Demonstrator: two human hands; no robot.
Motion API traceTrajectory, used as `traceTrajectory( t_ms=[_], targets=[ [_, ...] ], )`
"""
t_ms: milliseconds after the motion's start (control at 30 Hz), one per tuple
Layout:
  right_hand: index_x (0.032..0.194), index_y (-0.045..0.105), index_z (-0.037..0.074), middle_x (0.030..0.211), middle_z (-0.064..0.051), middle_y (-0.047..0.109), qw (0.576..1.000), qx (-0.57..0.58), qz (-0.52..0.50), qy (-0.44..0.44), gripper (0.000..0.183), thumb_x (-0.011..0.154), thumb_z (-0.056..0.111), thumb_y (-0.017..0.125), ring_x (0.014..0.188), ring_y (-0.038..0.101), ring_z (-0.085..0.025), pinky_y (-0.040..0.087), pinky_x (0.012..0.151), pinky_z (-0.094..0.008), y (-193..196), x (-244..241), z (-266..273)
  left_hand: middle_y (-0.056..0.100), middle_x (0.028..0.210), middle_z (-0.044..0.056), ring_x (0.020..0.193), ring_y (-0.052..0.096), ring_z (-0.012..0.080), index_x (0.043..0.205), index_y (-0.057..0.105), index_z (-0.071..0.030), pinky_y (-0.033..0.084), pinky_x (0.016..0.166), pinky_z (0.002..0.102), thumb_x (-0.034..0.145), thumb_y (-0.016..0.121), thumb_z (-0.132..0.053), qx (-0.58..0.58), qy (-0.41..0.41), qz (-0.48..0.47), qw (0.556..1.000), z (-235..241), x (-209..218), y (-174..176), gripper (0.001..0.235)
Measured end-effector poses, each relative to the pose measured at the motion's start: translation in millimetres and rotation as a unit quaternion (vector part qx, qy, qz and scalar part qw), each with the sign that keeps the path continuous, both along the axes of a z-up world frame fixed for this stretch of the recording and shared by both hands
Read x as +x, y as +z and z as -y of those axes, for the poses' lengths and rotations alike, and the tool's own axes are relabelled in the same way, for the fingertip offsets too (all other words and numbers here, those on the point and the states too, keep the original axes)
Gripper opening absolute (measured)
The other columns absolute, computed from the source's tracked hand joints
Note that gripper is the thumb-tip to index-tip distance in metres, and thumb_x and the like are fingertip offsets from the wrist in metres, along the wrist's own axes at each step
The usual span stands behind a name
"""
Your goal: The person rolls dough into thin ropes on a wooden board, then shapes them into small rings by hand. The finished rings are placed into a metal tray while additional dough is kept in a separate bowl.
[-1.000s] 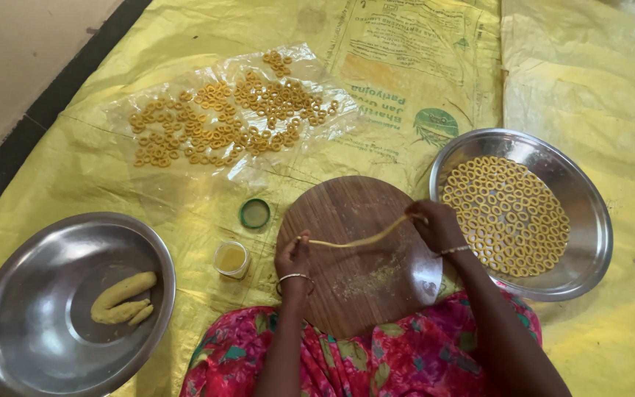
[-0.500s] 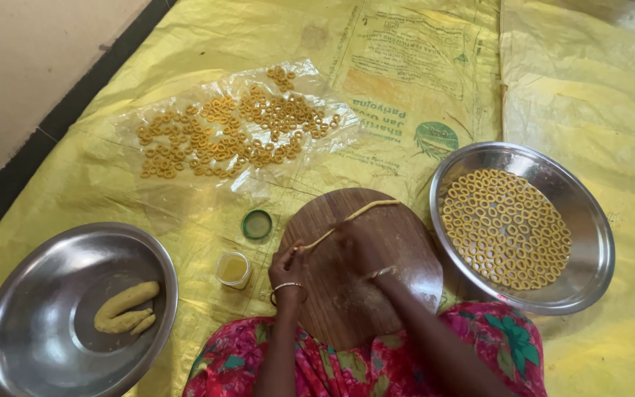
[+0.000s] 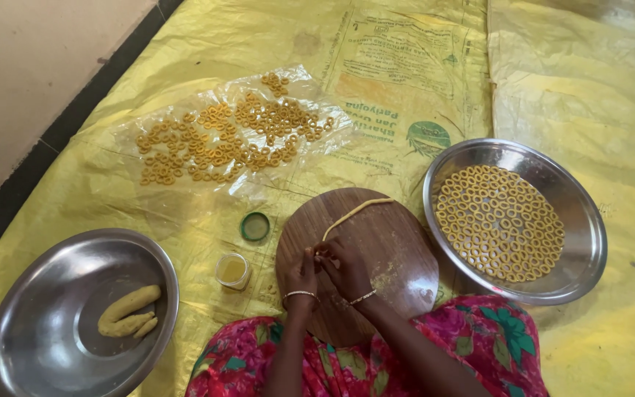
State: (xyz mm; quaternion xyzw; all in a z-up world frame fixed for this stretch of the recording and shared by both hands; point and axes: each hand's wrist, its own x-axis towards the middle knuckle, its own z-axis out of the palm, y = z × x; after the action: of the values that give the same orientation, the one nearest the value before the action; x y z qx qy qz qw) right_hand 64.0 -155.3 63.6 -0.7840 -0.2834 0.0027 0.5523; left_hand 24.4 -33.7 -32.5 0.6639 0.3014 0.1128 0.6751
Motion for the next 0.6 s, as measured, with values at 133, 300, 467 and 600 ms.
traceTrajectory(
  t_ms=[133, 300, 467, 600],
  targets=[
    [0.107, 0.069, 0.004, 0.102, -0.012, 0.068, 0.999, -0.022, 0.0, -0.024, 0.018, 0.089, 0.0, 0.071, 0.091, 0.074, -0.024, 0.057, 0.073, -0.034, -2.4, -6.6, 6.8, 0.075, 0.094, 0.008, 0.085, 0.071, 0.0159, 0.116, 0.075, -0.007, 0.058, 0.079, 0.031, 0.101, 0.053, -0.048, -0.11, 0.033, -0.002, 0.993, 4.2, -6.8, -5.8, 0.049],
    [0.106, 0.07, 0.004, 0.105, -0.011, 0.065, 0.999, 0.013, -0.02, 0.038, 0.019, 0.087, 0.002, 0.071, 0.096, 0.07, -0.022, 0.059, 0.079, -0.032, -34.8, -13.5, 25.4, 0.063, 0.099, 0.008, 0.089, 0.064, 0.019, 0.12, 0.064, 0.0, 0.057, 0.082, 0.035, 0.108, 0.068, -0.043, -0.41, 0.06, 0.063, 0.908, 10.7, -10.4, -44.8, 0.045],
    [0.108, 0.073, 0.003, 0.104, -0.006, 0.071, 0.982, 0.061, -0.176, 0.03, 0.017, 0.091, 0.005, 0.072, 0.096, 0.069, -0.016, 0.057, 0.081, -0.029, -78.9, 3.2, 64.6, 0.076, 0.108, 0.009, 0.095, 0.072, 0.02, 0.113, 0.067, -0.004, 0.056, 0.086, 0.036, 0.092, 0.072, -0.03, -0.448, 0.022, 0.062, 0.892, 23.6, -0.9, -59.7, 0.033],
    [0.115, 0.075, 0.002, 0.102, -0.004, 0.076, 0.927, 0.107, -0.359, -0.003, 0.021, 0.097, 0.007, 0.067, 0.09, 0.068, -0.011, 0.055, 0.079, -0.026, -92.2, 29.4, 77.1, 0.076, 0.107, 0.01, 0.099, 0.073, 0.0218, 0.112, 0.064, -0.006, 0.058, 0.093, 0.037, 0.092, 0.075, -0.025, -0.418, 0.034, 0.058, 0.906, 31.5, 10.1, -49.2, 0.03]
  ],
)
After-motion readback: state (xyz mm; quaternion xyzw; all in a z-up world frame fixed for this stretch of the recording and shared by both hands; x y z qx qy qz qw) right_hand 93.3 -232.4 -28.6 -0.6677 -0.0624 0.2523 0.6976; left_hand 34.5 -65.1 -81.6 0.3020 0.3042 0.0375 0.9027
